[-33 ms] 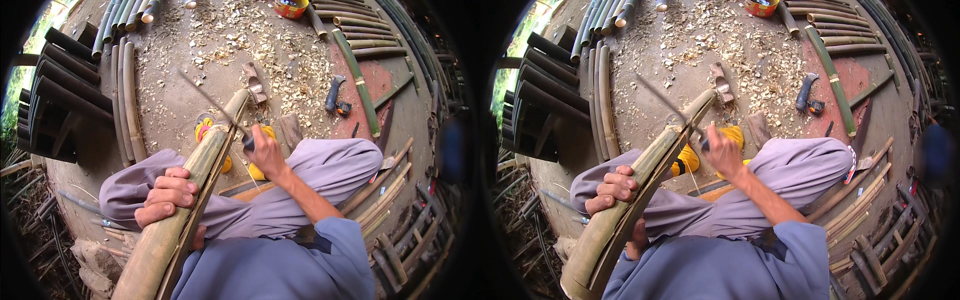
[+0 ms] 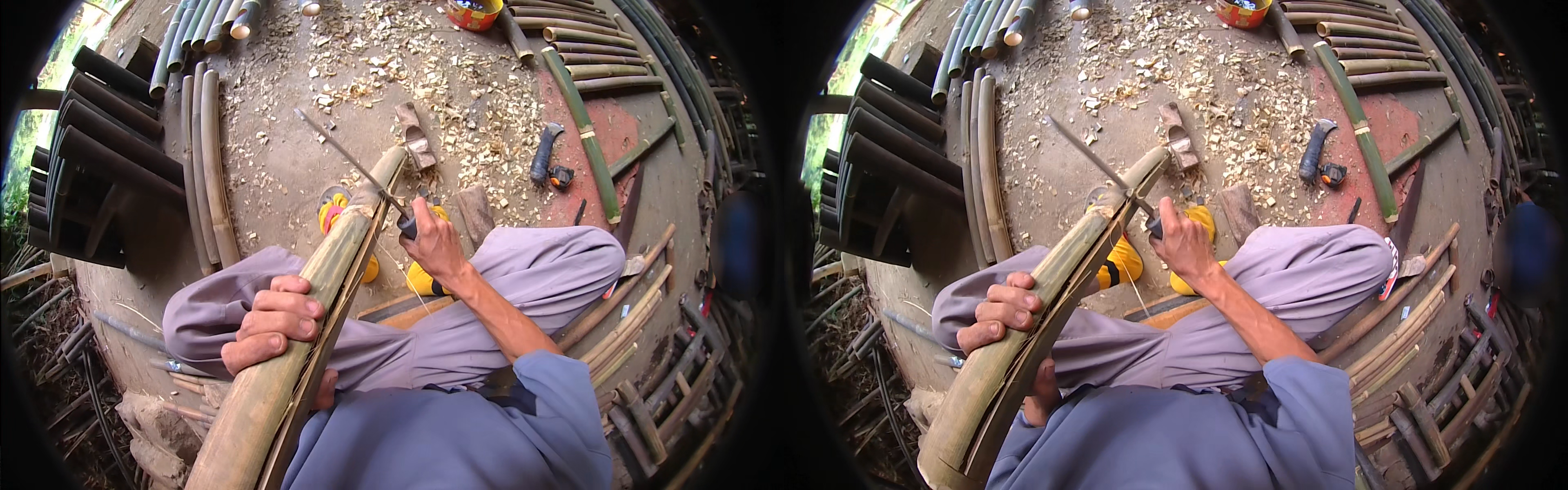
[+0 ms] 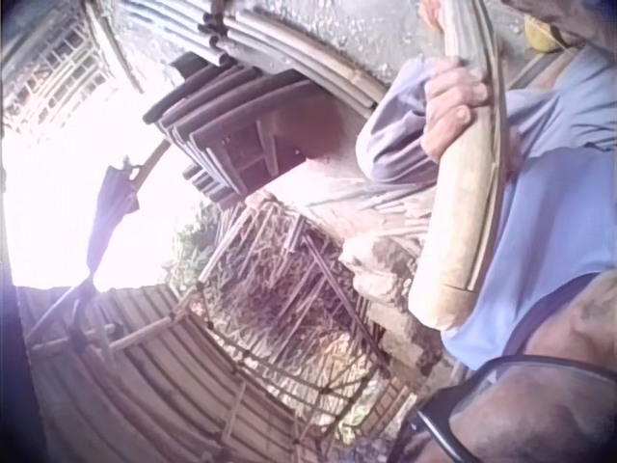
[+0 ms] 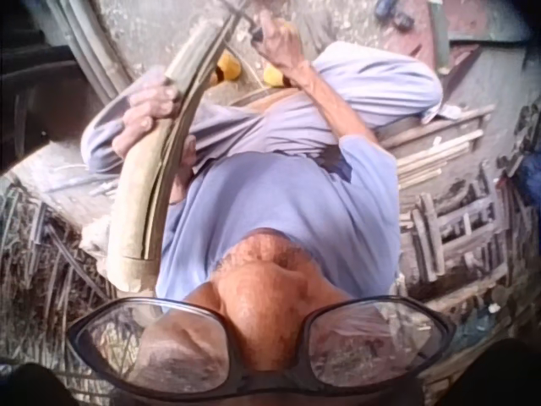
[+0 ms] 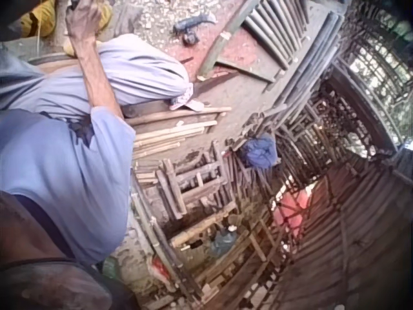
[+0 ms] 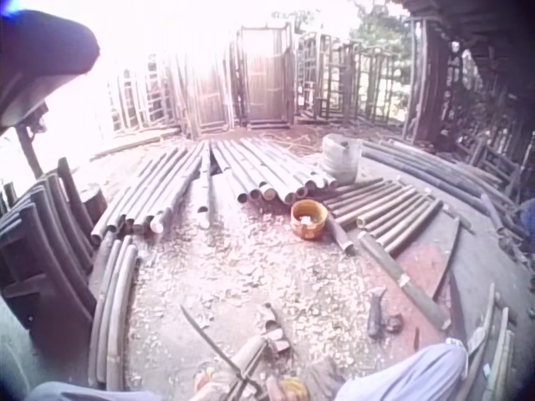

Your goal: The person carves and shapes bamboo stalks using a hand saw, a chisel, a wooden mallet, and a knife, working on the floor among several bamboo sections.

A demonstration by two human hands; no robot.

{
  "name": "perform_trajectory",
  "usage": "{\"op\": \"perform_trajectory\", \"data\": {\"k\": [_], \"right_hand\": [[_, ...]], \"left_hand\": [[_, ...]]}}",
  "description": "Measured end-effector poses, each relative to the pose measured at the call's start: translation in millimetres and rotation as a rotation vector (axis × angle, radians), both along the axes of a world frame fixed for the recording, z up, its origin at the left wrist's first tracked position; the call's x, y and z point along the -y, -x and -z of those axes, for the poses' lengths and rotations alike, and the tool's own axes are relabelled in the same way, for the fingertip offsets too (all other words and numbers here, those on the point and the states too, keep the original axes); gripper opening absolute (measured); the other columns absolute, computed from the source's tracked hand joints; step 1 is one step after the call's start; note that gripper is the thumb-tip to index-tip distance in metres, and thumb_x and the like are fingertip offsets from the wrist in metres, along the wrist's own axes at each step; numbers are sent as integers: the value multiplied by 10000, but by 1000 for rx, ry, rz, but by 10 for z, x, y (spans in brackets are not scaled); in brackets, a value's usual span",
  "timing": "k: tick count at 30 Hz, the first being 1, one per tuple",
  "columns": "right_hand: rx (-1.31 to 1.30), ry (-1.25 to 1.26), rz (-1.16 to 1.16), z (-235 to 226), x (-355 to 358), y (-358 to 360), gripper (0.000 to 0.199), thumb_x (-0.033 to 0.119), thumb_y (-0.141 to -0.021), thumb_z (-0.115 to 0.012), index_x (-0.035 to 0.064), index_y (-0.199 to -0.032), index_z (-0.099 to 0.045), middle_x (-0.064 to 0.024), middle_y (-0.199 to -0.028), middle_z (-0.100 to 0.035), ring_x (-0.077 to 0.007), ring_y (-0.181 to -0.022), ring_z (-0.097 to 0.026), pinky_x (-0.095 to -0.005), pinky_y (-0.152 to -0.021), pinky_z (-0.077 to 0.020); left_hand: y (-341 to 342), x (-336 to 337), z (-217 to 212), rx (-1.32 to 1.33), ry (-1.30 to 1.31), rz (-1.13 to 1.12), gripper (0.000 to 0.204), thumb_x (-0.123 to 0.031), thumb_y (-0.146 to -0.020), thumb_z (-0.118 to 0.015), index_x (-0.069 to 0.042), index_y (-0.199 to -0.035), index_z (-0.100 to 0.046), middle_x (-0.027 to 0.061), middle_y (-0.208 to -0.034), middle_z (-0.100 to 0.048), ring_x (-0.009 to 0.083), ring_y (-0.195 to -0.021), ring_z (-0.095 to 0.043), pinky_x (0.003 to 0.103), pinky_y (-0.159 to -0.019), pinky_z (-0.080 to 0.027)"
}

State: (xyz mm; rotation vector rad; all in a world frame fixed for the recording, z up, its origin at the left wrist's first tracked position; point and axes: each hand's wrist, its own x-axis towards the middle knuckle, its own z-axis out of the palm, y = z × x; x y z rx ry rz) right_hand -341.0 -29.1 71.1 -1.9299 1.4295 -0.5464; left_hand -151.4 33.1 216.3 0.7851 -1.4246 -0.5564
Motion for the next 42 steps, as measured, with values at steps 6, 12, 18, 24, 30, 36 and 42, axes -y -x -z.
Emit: {"op": "perform_trajectory", "data": {"k": [6,12,18,24,30,36,42], "right_hand": [[54,76,-156,-128,-32,-299,393,83,-693,-686,9,-986,-435,-228,-739,-607,-383,-713,-632,-452,-609,-517],[-72,-390,-52,734,244,-194,299,33,-742,-630,14,-897,-375,-202,-632,-588,-354,-559,-618,-439,-498,-521],[-121,-372,-58,889,371,-286,304,22,-741,-634,7,-892,-370,-237,-667,-615,-363,-594,-637,-443,-486,-519],[-157,-378,-47,995,535,-259,372,128,-732,-672,15,-951,-394,-273,-704,-609,-457,-695,-623,-510,-613,-510],[-234,-253,-88,1214,660,-237,395,131,-709,-696,39,-945,-393,-255,-722,-621,-444,-729,-632,-497,-616,-521],[-218,-203,-135,1167,619,-254,405,143,-701,-707,44,-957,-410,-246,-732,-628,-434,-739,-637,-494,-625,-520],[-231,-252,-103,1410,659,-166,471,138,-703,-697,28,-1072,-426,-242,-732,-629,-434,-715,-633,-496,-625,-525]], "left_hand": [[-244,-290,-189,-31,9,-92,597,-209,-652,-743,-111,-1110,-372,53,-937,-507,227,-865,-526,452,-829,-402],[-321,-384,-110,-69,-83,-128,586,-199,-646,-740,-132,-1088,-359,34,-928,-496,217,-860,-522,474,-817,-395],[-550,-410,-73,-153,-116,-172,616,-243,-563,-721,-149,-1083,-403,4,-905,-458,196,-888,-454,469,-869,-324],[-828,-444,-66,-189,-173,-155,639,-270,-555,-731,-142,-1089,-404,13,-911,-453,197,-911,-455,490,-946,-336],[-865,-399,-33,-225,-195,-322,635,-249,-574,-738,-136,-1103,-406,24,-936,-469,197,-934,-476,500,-932,-364],[-879,-436,6,-227,-154,-224,617,-270,-578,-685,-115,-1119,-431,45,-962,-483,232,-957,-476,533,-973,-353],[-762,-482,-14,-225,-173,-321,661,-260,-610,-795,-133,-1132,-410,10,-938,-473,207,-961,-485,514,-974,-392]]}}
